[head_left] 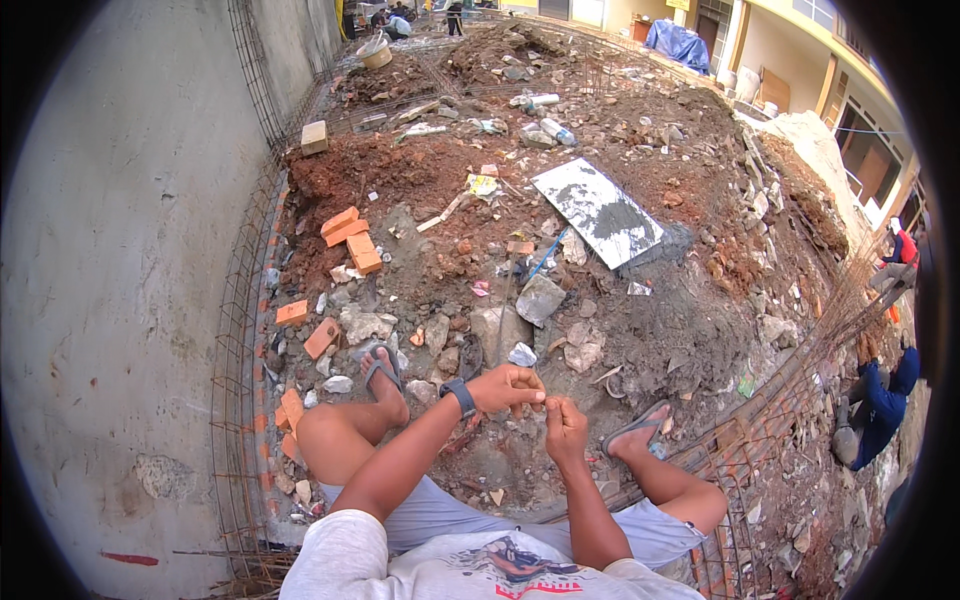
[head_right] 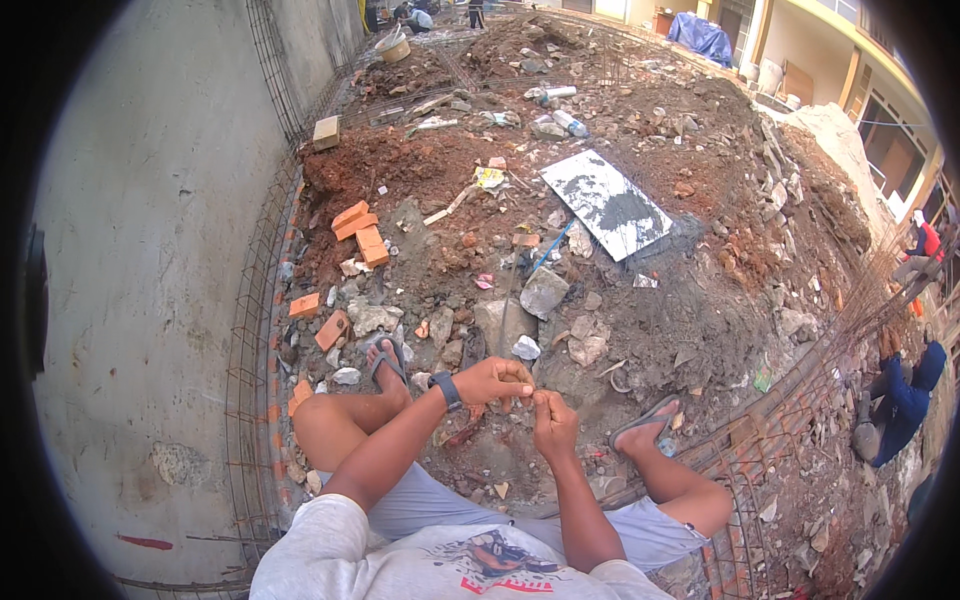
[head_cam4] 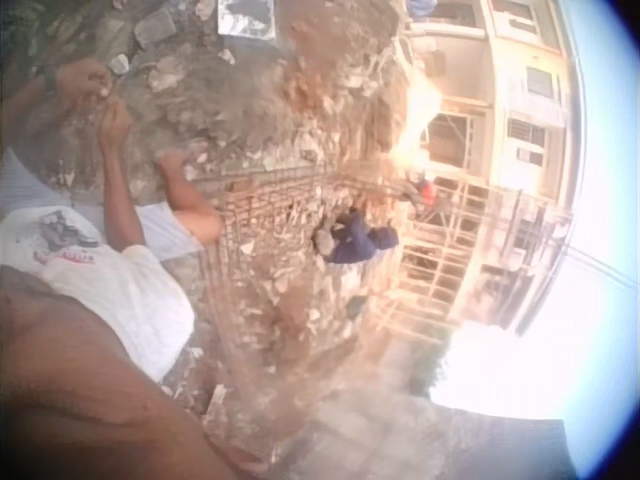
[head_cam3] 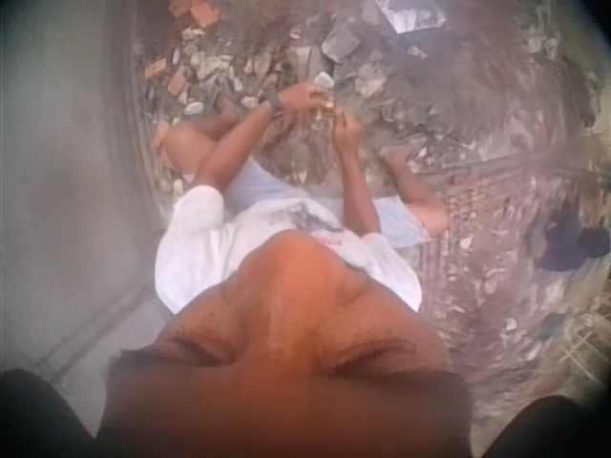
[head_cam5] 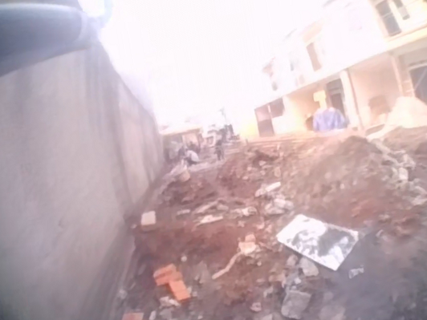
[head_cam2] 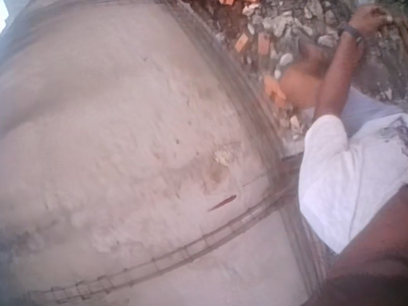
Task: The person sits on a construction site and repeatedly picks up small pieces of debris, including bricks and stones, from the ground. They manipulate the items in their hands and then place them back down, continuing this cycle throughout the clip.
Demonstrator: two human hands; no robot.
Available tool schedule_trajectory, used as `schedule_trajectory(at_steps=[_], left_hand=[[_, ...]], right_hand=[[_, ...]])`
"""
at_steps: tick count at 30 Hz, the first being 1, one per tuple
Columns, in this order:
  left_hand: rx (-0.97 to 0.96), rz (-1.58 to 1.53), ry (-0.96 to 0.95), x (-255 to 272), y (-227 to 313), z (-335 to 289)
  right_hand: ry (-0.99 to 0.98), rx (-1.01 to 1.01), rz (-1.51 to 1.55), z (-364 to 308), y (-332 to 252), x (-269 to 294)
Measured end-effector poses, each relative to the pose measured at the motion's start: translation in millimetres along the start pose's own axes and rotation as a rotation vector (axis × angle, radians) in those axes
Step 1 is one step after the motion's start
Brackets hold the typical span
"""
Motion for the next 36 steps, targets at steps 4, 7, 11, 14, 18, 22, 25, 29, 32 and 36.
schedule_trajectory(at_steps=[4,7,11,14,18,22,25,29,32,36], left_hand=[[0.045,-0.132,-0.048,-1.9,-18.3,6.4],[0.108,-0.114,-0.096,-7.8,-13.5,8.1],[0.174,0.05,-0.132,-13.9,10.5,4.0],[0.183,0.152,-0.151,-17.0,24.8,-3.2],[0.094,0.129,-0.173,-13.0,6.7,-6.5],[0.208,0.253,-0.16,-4.0,-1.9,-7.6],[0.14,0.068,-0.047,-5.4,-6.4,-0.7],[0.063,0.107,0.016,0.0,-14.8,4.8],[0.069,0.141,-0.005,-1.1,-28.9,6.7],[0.043,0.076,0.046,3.9,-36.5,1.9]], right_hand=[[-0.049,0.018,-0.001,-0.6,-14.1,8.5],[-0.083,0.02,-0.068,-1.6,-21.2,14.7],[-0.008,-0.012,0.062,4.3,-6.1,23.5],[-0.217,-0.409,0.586,13.2,27.6,27.9],[-0.355,-0.502,0.446,26.6,43.1,36.8],[-0.525,-0.484,0.271,21.4,15.2,41.1],[-0.501,-0.393,0.014,31.2,-6.8,36.1],[-0.447,-0.325,-0.228,24.1,-5.4,16.4],[-0.344,-0.106,-0.381,7.4,-11.4,2.3],[-0.416,-0.213,-0.386,-12.7,-17.9,8.1]])
Point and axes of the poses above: each hand's wrist, its own z-axis towards the middle knuckle, its own x-axis out of the back of the hand, y = z × x, the point moved 7 cm from there along z, towards the middle knuckle, and after that the axes turned 15 degrees about -x, right-handed, at the moved point
